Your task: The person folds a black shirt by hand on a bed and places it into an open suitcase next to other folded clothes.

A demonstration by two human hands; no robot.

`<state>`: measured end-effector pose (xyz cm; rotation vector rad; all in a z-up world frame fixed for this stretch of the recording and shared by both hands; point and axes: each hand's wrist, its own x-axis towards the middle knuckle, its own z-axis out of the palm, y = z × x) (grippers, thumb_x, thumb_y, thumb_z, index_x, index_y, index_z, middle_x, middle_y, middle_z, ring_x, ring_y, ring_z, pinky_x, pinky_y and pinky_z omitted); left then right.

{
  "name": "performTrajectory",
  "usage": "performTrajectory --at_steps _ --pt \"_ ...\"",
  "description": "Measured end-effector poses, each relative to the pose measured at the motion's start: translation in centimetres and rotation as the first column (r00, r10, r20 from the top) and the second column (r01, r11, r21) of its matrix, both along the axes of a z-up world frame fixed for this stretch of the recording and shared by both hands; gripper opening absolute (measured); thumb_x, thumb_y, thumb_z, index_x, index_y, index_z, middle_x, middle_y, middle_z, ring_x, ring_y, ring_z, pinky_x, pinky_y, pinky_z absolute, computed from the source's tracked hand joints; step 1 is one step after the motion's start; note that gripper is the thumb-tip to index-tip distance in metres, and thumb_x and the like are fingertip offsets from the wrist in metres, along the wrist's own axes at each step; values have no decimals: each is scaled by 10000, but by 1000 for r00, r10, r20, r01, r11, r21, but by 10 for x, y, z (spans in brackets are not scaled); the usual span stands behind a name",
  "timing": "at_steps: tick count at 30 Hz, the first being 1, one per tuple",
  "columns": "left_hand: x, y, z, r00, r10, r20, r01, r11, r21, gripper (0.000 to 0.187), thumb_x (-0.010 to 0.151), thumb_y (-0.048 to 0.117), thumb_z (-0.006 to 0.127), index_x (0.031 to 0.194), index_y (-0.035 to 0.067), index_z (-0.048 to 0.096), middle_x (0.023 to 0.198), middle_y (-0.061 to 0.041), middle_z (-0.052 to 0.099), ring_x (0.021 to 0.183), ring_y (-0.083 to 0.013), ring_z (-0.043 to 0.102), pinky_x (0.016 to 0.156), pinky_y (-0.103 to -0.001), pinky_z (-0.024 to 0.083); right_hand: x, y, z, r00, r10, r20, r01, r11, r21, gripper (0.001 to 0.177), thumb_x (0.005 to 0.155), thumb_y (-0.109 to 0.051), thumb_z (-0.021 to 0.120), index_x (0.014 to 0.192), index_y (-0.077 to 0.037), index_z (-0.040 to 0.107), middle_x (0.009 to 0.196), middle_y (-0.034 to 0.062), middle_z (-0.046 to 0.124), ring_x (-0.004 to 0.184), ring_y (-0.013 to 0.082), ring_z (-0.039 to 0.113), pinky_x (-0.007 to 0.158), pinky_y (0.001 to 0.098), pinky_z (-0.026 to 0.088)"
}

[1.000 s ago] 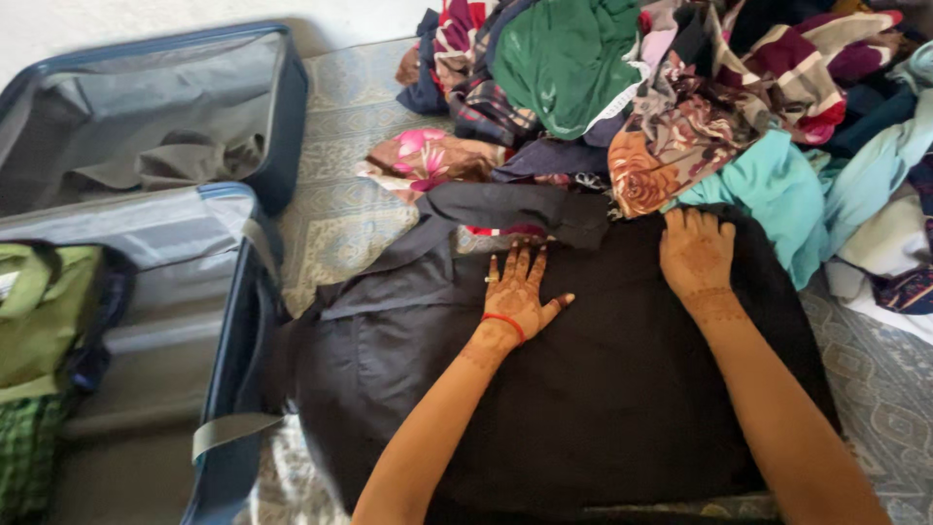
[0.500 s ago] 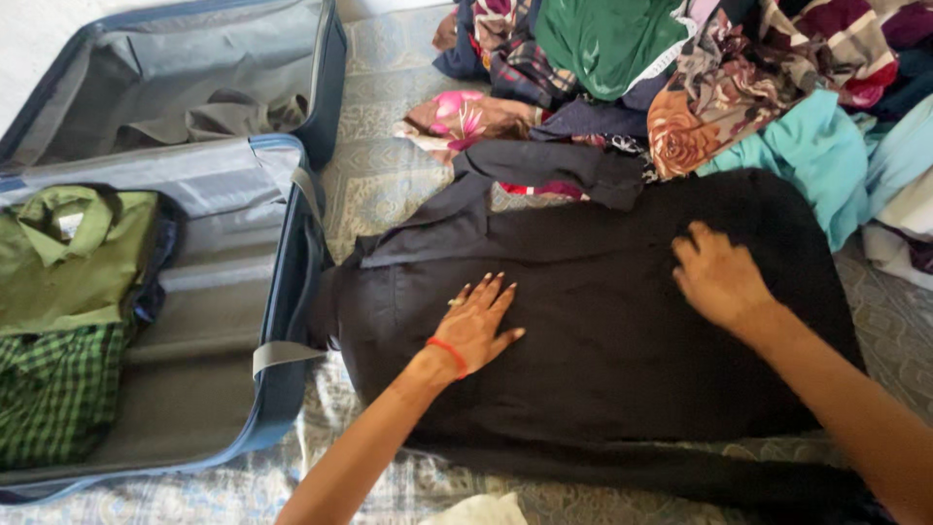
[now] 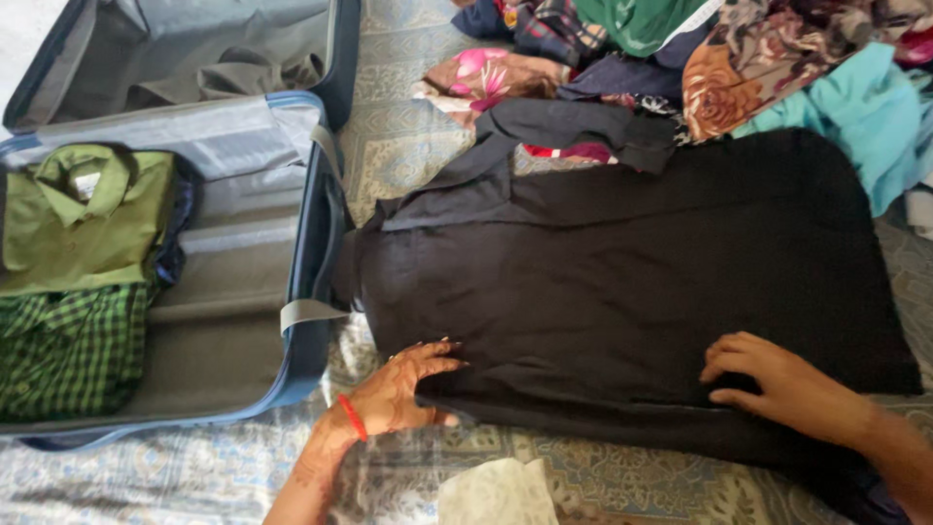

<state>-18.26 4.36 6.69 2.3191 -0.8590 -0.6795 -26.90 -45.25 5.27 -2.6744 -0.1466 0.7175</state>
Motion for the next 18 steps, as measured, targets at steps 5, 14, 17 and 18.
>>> performTrajectory --at_steps 5,14,17,18 --pt "-14 18 -20 969 -42 242 64 995 -82 604 781 245 838 1338 93 659 1517 -134 515 1448 -326 416 1179 -468 316 -7 -29 -19 991 -73 -108 67 996 -56 401 823 -376 803 1213 -296 754 1353 -111 592 1314 81 594 1113 291 495" --pt "-17 14 -32 954 186 233 -94 929 -357 321 853 18 656 1161 70 727 1153 -120 757 1090 -285 721 945 -369 574 -7 -51 -40 993 -100 57 107 984 -139 256 895 -333 727 1136 -253 762 1182 -88 710 1142 104 698 1035 289 566" --pt "-11 10 -34 866 310 394 -122 893 -433 203 904 41 703 1105 51 722 1050 -136 766 989 -309 743 869 -381 573 14 -55 -32 978 -209 7 208 971 -117 222 942 -300 689 1129 -200 754 1107 -50 755 1048 135 742 974 309 585" --pt "-8 8 -35 866 310 392 -123 893 -434 203 904 41 703 1105 51 722 1050 -136 766 989 -309 743 869 -381 573 24 -56 -29 974 -225 -4 224 971 -88 231 946 -292 675 1134 -179 748 1088 -28 769 1025 152 749 949 324 587"
